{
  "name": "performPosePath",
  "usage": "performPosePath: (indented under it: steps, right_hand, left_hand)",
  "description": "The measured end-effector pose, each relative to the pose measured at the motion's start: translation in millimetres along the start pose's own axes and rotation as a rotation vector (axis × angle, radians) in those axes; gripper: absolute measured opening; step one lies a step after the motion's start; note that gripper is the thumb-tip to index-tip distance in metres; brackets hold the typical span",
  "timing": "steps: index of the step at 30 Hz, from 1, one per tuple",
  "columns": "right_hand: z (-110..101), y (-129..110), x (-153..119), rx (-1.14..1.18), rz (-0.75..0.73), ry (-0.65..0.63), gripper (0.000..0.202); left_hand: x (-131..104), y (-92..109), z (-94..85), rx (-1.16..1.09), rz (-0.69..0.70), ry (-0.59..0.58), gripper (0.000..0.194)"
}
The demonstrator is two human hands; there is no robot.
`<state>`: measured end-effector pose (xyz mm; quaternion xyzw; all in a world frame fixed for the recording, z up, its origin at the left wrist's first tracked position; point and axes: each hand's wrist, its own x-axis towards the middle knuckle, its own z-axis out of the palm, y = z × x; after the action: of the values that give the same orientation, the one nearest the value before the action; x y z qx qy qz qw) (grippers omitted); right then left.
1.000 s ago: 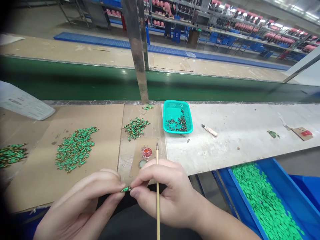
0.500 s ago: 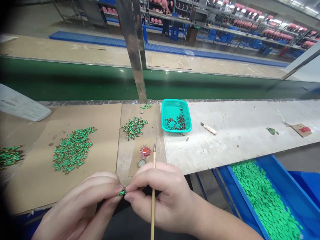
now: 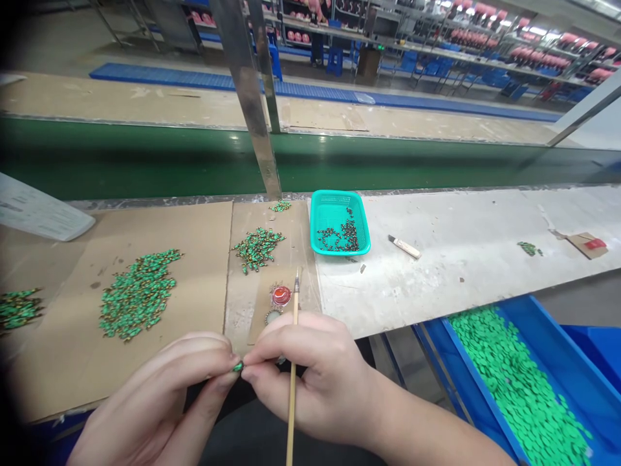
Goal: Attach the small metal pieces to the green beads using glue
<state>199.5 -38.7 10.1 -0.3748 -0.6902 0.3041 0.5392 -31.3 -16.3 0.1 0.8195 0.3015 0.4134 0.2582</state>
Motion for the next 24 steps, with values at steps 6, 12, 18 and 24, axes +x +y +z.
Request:
performPosePath:
  steps: [6,12,18,24]
  right_hand:
    - [-0.1,1.3,-2.2,0.008,0.028,0.011,0.008]
    - [0.4,1.7,-2.9,0.010,0.034,0.015,0.008]
    - [0.8,1.9,-5.1,0.032,0.029,0.013,0.010]
    - [3.2,-0.3,-10.5,0.047,0.017,0.024,0.008]
  left_hand:
    - [-0.2,1.3,2.3,-0.005,-0.016,0.000,0.040]
    - [-2.2,2.0,1.5,0.009,-0.010,-0.005,0.039]
    - [0.6,6.1,1.5,0.020,0.001,-0.008,0.039]
    - [-3.0,12.9,1.0,0.042,-0.004,0.003,0.037]
